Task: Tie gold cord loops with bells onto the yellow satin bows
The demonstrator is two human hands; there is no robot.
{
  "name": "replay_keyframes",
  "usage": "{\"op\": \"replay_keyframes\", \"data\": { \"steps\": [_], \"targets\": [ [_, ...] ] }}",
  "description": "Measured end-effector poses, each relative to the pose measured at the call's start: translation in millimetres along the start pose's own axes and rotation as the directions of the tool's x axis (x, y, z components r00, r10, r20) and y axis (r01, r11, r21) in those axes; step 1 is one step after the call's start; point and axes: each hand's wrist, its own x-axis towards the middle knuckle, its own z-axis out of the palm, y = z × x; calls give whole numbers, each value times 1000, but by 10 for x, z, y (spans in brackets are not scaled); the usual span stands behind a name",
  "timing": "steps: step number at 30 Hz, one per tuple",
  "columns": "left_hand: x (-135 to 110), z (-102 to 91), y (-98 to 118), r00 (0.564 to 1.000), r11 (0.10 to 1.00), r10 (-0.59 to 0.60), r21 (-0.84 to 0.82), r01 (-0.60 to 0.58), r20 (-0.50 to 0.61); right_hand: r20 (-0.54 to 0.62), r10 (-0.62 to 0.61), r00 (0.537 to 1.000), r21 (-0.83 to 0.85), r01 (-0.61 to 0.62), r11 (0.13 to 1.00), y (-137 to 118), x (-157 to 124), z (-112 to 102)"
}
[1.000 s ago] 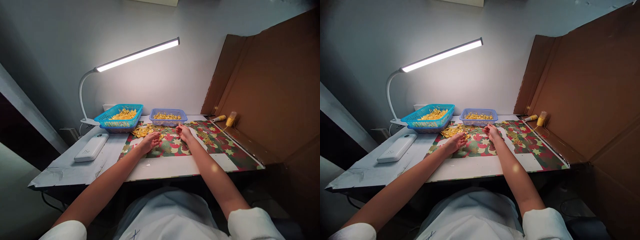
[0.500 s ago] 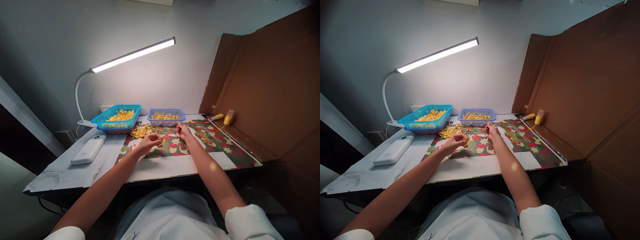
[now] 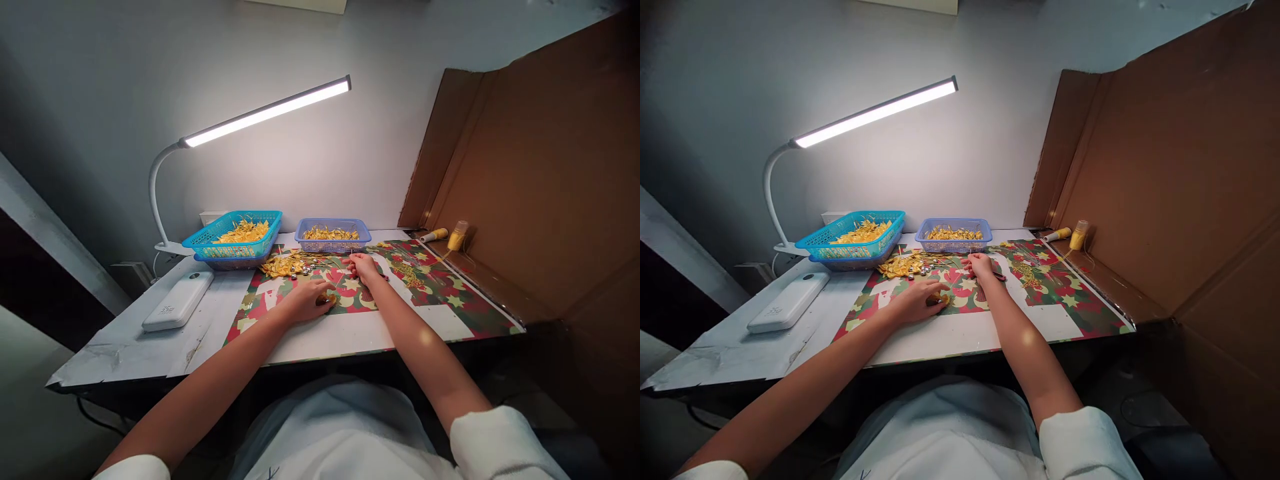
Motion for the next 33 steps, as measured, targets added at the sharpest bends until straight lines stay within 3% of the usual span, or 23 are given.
{"op": "replay_keyframes", "data": {
  "steps": [16,28,33],
  "targets": [
    [-4,25,12,992,991,43,-132,-28,119,-77,61,995,-270,-80,960,43,224,149],
    [30,81,71,998,994,-11,-107,17,54,-191,-65,980,-483,-36,875,100,246,180],
    [24,81,121,997,980,-70,-185,75,35,-233,-63,971,-521,-69,850,112,336,194]
  ]
}}
